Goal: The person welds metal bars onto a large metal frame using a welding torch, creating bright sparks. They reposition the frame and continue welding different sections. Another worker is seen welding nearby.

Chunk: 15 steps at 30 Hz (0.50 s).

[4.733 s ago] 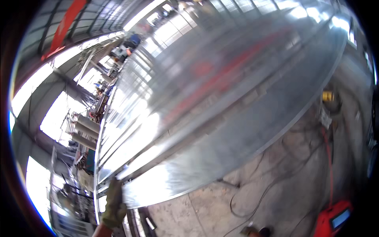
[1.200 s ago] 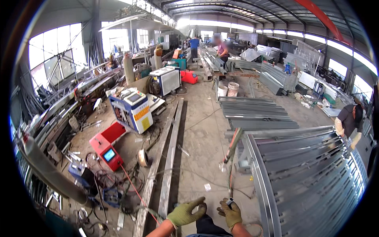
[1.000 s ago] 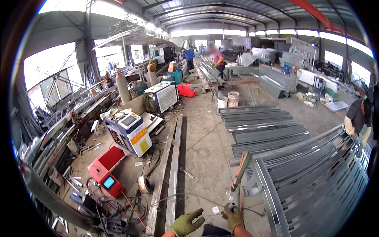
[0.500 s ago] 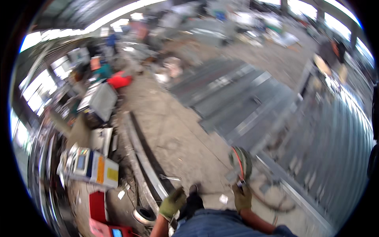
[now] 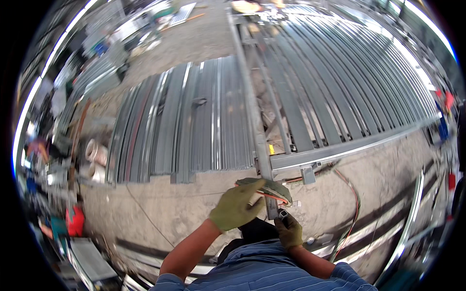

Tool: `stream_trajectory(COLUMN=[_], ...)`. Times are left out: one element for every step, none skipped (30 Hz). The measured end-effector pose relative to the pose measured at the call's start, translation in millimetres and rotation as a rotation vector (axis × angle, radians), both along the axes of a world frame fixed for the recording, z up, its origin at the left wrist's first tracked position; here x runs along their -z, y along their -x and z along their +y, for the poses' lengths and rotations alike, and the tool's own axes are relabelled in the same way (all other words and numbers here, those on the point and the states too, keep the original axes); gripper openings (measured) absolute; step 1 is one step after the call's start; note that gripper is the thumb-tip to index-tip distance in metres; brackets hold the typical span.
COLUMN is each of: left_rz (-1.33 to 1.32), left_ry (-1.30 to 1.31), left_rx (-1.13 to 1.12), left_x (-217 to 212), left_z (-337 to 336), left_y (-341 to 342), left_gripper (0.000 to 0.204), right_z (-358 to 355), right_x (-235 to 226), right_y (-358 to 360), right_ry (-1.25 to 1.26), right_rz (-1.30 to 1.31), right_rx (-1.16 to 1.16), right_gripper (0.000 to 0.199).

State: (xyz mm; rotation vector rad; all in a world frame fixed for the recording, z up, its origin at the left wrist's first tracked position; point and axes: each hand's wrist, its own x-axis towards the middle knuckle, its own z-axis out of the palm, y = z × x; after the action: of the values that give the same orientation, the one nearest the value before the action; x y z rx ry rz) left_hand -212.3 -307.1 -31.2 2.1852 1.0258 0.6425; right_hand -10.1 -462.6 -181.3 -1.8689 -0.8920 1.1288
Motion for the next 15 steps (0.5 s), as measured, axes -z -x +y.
stream_trajectory(left_rz=[0.011,0.076,0.141,0.208,0.264,0.318,0.372,0.548,0.705,0.859,0.969,1.081,1.192,1.268,1.331], left_ry=[-0.048,-0.037,-0.022,0.010,-0.005,-0.038,-0.079,-0.023,0.002,0.016,0.037,0.065,0.069,0.073,-0.009], left_rx=[0.135,0.243,0.349,0.448,0.541,0.631,0.718,0.740,0.810,0.893,0.969,1.025,1.093,1.147,1.201], left_x=[5,8,10,14,29,49,64,73,81,90,101,114,126,138,148], left_z=[18,35,47,51,54,59,64,68,70,69,67,64,60,54,47], left_y=[-20,-42,-64,-82,-102,-124,-143,-144,-160,-179,-195,-204,-220,-233,-242], left_gripper=[0.052,0.051,0.051,0.051,0.052,0.054,0.055,0.056,0.056,0.057,0.056,0.056,0.055,0.055,0.055], right_z=[1,3,3,-2,-7,-6,-3,-2,-3,-7,-10,-15,-20,-24,-28], right_x=[-8,-7,-8,-9,-8,-7,-7,-6,-5,-4,-4,-20,-27,-32,-35], right_y=[9,17,24,34,44,51,58,70,77,83,90,95,101,110,119], right_ry=[0.000,-0.029,-0.051,-0.054,-0.078,-0.121,-0.174,-0.207,-0.241,-0.263,-0.274,-0.181,-0.130,-0.083,-0.041], right_rz=[-0.044,-0.031,-0.020,-0.008,0.062,0.129,0.195,0.284,0.136,-0.022,-0.180,-0.226,-0.159,-0.088,-0.010], right_rx=[0.028,0.102,0.176,0.241,0.336,0.431,0.522,0.552,0.568,0.598,0.621,0.626,0.697,0.766,0.830], right_gripper=[0.033,0.035,0.038,0.041,0.040,0.040,0.040,0.040,0.040,0.041,0.041,0.041,0.042,0.042,0.043])
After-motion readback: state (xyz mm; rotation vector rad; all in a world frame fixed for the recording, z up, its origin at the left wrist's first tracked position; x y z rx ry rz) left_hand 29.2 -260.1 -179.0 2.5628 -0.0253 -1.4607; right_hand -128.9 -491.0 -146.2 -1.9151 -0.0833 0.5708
